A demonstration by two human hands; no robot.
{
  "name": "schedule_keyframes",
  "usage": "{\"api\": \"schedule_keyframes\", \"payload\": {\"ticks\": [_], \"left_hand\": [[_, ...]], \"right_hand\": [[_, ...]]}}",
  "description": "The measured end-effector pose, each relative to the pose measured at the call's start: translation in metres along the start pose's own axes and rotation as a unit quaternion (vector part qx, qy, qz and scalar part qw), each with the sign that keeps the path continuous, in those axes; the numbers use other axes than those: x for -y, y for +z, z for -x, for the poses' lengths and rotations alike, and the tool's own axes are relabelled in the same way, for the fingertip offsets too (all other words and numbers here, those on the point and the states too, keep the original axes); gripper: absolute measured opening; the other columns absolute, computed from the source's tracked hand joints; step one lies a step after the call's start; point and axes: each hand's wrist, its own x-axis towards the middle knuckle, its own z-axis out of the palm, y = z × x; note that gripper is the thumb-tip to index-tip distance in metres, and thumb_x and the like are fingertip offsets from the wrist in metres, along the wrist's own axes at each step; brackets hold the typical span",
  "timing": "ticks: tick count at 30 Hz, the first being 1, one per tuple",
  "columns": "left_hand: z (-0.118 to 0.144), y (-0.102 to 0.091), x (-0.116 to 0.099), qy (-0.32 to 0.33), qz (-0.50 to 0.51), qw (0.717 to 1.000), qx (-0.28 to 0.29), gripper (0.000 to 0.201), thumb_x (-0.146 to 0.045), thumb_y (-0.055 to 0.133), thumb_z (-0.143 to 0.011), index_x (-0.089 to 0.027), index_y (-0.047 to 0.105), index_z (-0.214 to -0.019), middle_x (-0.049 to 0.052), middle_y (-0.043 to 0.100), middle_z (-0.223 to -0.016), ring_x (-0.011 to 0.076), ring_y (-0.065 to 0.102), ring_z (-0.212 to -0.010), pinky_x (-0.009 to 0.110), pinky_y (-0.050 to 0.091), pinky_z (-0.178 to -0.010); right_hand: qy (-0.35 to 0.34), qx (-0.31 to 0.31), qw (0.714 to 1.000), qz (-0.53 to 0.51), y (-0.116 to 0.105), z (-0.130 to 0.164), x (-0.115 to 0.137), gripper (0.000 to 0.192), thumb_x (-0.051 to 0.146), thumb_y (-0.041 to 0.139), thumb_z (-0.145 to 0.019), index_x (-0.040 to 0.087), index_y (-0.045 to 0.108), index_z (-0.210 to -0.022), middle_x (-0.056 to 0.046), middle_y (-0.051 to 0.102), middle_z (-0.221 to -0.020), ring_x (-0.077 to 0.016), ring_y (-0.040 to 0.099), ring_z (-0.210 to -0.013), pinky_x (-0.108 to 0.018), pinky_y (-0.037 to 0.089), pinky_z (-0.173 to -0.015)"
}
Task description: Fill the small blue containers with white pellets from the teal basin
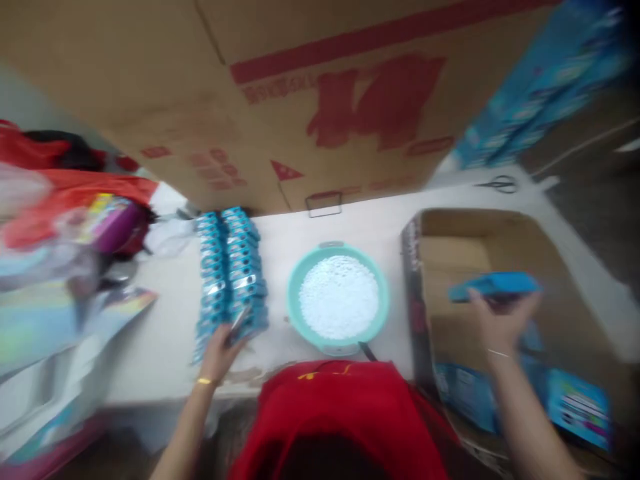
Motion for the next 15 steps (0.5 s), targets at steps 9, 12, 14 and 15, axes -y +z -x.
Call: {"api": "schedule_keyframes", "payload": {"ticks": [9,12,14,15], "left_hand": [[0.009,0.032,-0.001,-0.055,-0.049,0.995,-0.074,0.06,-0.06,0.056,-0.073,-0.016,0.051,-0.113,0.012,0.055,-0.105,0.0297,0.054,-0.101,0.044,0.047,-0.086],[0.011,0.039,-0.045,-0.088,0.044,0.993,-0.063,0.048,-0.056,0.057,-0.076,-0.017,0.055,-0.102,0.007,0.06,-0.092,0.0223,0.058,-0.083,0.039,0.049,-0.079],[0.007,0.051,-0.081,-0.096,0.145,0.984,-0.036,0.041,-0.053,0.057,-0.078,-0.017,0.057,-0.098,0.005,0.062,-0.086,0.0187,0.058,-0.078,0.036,0.05,-0.077],[0.004,0.058,-0.101,-0.086,0.195,0.977,-0.015,0.039,-0.051,0.057,-0.08,-0.018,0.058,-0.099,0.005,0.062,-0.088,0.0179,0.059,-0.079,0.034,0.05,-0.077]], "right_hand": [[0.195,0.251,0.908,-0.272,0.065,0.064,0.068,0.074,0.042,0.075,-0.065,0.026,0.043,-0.13,-0.011,0.059,-0.124,-0.028,0.061,-0.106,-0.047,0.049,-0.092],[0.37,0.257,0.798,-0.401,0.077,0.075,0.07,0.051,0.057,0.061,-0.073,0.022,0.057,-0.11,-0.01,0.068,-0.107,-0.0309,0.064,-0.101,-0.053,0.051,-0.088],[0.429,0.247,0.753,-0.433,0.085,0.08,0.07,0.046,0.059,0.06,-0.074,0.022,0.06,-0.102,-0.009,0.071,-0.098,-0.0313,0.065,-0.1,-0.053,0.052,-0.085],[0.448,0.245,0.739,-0.439,0.089,0.083,0.071,0.044,0.058,0.06,-0.074,0.023,0.06,-0.099,-0.009,0.072,-0.096,-0.0308,0.065,-0.1,-0.053,0.053,-0.084]]}}
